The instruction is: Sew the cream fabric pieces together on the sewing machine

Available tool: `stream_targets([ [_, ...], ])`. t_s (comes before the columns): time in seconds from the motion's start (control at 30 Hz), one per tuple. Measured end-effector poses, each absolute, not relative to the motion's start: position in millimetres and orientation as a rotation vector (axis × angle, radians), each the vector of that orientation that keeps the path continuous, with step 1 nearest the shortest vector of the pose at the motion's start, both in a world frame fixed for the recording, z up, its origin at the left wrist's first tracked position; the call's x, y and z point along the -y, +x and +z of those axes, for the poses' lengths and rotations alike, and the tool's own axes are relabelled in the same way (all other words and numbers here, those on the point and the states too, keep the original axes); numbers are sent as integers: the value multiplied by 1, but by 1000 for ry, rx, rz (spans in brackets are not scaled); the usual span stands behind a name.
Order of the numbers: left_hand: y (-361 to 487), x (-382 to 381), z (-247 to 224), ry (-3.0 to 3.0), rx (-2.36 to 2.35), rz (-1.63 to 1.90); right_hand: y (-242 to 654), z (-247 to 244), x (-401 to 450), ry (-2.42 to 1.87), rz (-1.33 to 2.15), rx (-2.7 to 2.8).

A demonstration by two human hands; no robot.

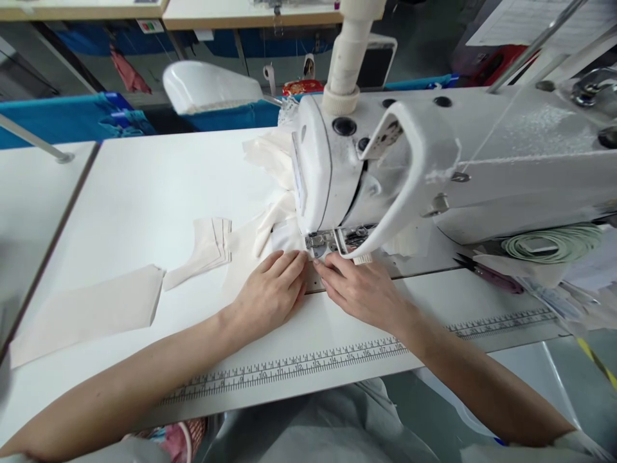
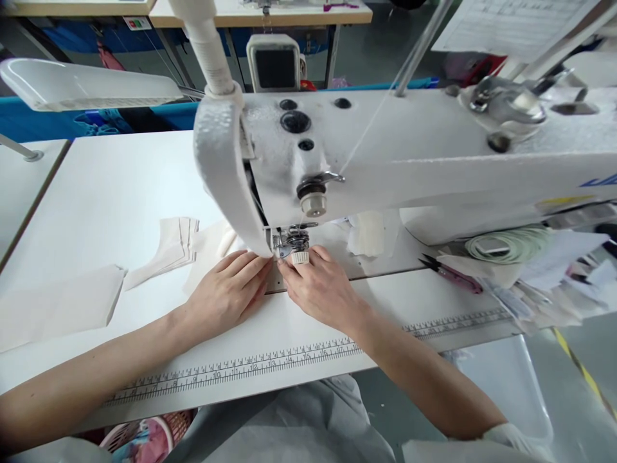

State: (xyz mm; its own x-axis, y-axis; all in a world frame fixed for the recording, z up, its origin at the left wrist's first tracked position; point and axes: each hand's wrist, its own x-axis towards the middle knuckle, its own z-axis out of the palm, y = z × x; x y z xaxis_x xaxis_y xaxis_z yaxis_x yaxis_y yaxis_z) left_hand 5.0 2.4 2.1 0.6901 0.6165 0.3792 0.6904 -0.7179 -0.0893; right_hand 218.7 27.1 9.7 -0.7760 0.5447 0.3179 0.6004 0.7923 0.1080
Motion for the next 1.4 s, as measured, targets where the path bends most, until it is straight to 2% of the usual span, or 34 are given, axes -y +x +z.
stream_targets([
  [0.33, 2, -14, -1, -2648, 1059, -527, 210, 13, -30, -1006, -383, 2721],
  [0.73, 0, -24, 0, -2683, 1171, -490, 229, -9, -64, -1116, -161, 2371],
  [1.17, 0, -27, -3, -2682, 1251, -427, 233, -6, -64, -1047, -212, 2317],
  [1.4, -5, -35, 20, -2660, 1542, -296, 242, -10, -64, -988, -223, 2326],
])
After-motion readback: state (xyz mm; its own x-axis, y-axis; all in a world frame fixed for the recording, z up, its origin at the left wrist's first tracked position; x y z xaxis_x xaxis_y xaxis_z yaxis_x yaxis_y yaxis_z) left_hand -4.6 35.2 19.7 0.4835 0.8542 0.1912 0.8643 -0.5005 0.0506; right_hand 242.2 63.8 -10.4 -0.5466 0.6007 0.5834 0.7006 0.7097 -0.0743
